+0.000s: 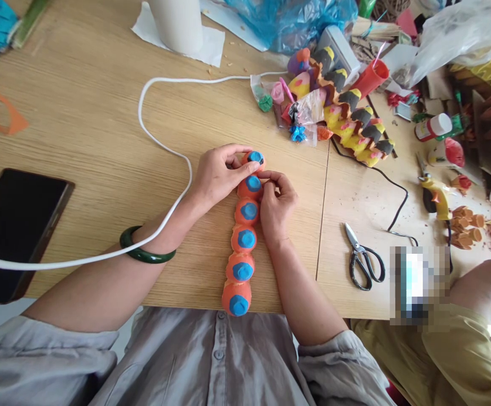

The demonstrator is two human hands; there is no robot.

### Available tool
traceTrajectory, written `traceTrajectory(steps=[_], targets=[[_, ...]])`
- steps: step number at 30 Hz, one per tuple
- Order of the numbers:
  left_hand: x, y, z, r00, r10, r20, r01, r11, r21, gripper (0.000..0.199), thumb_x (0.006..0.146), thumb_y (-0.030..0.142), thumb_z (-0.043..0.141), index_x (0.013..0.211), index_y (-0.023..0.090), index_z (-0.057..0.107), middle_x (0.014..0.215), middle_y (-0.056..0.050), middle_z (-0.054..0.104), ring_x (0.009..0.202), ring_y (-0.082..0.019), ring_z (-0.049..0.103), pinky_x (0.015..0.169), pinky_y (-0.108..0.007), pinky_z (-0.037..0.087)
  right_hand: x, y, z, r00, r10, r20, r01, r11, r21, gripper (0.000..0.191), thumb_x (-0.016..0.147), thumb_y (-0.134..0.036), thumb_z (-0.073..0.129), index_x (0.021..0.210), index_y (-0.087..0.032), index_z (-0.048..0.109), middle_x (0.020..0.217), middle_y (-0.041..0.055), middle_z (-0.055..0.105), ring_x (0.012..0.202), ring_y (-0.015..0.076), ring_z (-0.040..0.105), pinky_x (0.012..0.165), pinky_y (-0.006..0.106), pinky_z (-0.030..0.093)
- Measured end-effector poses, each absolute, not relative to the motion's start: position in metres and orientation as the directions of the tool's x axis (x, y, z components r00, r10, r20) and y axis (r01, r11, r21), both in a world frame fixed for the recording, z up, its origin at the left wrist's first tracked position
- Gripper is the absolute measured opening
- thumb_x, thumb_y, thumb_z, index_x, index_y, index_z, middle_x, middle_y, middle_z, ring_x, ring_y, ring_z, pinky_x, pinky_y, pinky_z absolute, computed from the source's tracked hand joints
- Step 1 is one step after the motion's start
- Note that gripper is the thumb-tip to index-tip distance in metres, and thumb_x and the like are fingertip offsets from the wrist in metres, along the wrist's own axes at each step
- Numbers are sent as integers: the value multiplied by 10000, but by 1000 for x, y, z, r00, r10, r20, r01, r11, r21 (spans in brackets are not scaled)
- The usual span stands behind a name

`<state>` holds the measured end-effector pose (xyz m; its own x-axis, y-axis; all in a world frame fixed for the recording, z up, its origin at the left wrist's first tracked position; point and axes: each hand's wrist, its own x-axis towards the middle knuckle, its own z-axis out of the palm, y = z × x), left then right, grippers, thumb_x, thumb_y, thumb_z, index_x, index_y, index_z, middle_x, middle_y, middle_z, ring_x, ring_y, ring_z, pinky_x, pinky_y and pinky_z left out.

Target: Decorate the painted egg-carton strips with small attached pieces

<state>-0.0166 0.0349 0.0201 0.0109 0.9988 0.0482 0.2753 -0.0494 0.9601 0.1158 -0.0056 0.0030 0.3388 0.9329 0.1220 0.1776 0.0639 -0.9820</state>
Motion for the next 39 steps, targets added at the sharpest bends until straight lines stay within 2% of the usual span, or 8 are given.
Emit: traceTrajectory(steps=[3, 10, 17, 22, 28, 35, 39], targets=[[-17, 36, 19, 14, 998, 61, 287, -62, 956, 281, 818, 362, 778, 1041, 194, 806, 578, 39, 585, 585, -142, 526, 582, -281, 424, 116, -6, 2, 336, 935, 113, 178, 54, -983, 200, 854, -176, 509, 809, -211, 701, 825, -7, 758, 661, 119, 608, 652, 279, 495], [-17, 36, 20, 20, 998, 57, 247, -60, 967, 307, 936, 465, 652, 969, 191, 787, 583, 26, 570, 565, -137, 512, 564, -278, 404, 116, -6, 1, 334, 936, 111, 183, 51, -982, 210, 851, -166, 494, 828, -207, 698, 818, -17, 754, 615, 103, 570, 623, 262, 470], [-13, 35, 26, -29, 999, 31, 329, -20, 944, 262, 869, 436, 732, 996, 212, 780, 528, 53, 495, 536, -138, 469, 563, -293, 379, 115, -5, 2, 329, 936, 121, 191, 60, -980, 212, 855, -177, 498, 818, -212, 704, 841, -9, 762, 645, 114, 591, 645, 273, 493], [-12, 34, 26, -35, 999, 17, 340, -4, 940, 240, 845, 371, 749, 1028, 219, 778, 563, 46, 549, 561, -142, 509, 555, -285, 396, 115, -5, 3, 327, 938, 115, 189, 55, -980, 195, 860, -183, 510, 815, -214, 697, 845, -7, 770, 651, 117, 600, 646, 272, 497], [-20, 35, 23, 36, 999, 20, 319, -31, 947, 306, 895, 434, 690, 1072, 209, 799, 561, 38, 554, 575, -151, 526, 585, -299, 426, 116, -6, 2, 324, 940, 109, 189, 49, -981, 202, 865, -172, 500, 822, -210, 693, 848, -1, 759, 677, 123, 615, 675, 282, 507], [-24, 37, 23, 97, 995, 9, 329, -40, 943, 368, 809, 311, 759, 1160, 205, 792, 632, 37, 633, 641, -150, 562, 649, -281, 464, 117, -5, 2, 317, 942, 112, 193, 52, -980, 204, 866, -172, 498, 827, -208, 695, 838, -4, 753, 658, 116, 600, 666, 277, 505], [-24, 37, 23, 89, 996, 13, 337, -42, 941, 363, 819, 321, 763, 1160, 205, 797, 643, 31, 647, 642, -151, 565, 660, -284, 472, 117, -5, 2, 323, 940, 106, 169, 53, -984, 195, 850, -179, 507, 815, -212, 696, 835, -7, 758, 654, 120, 603, 662, 279, 507]])
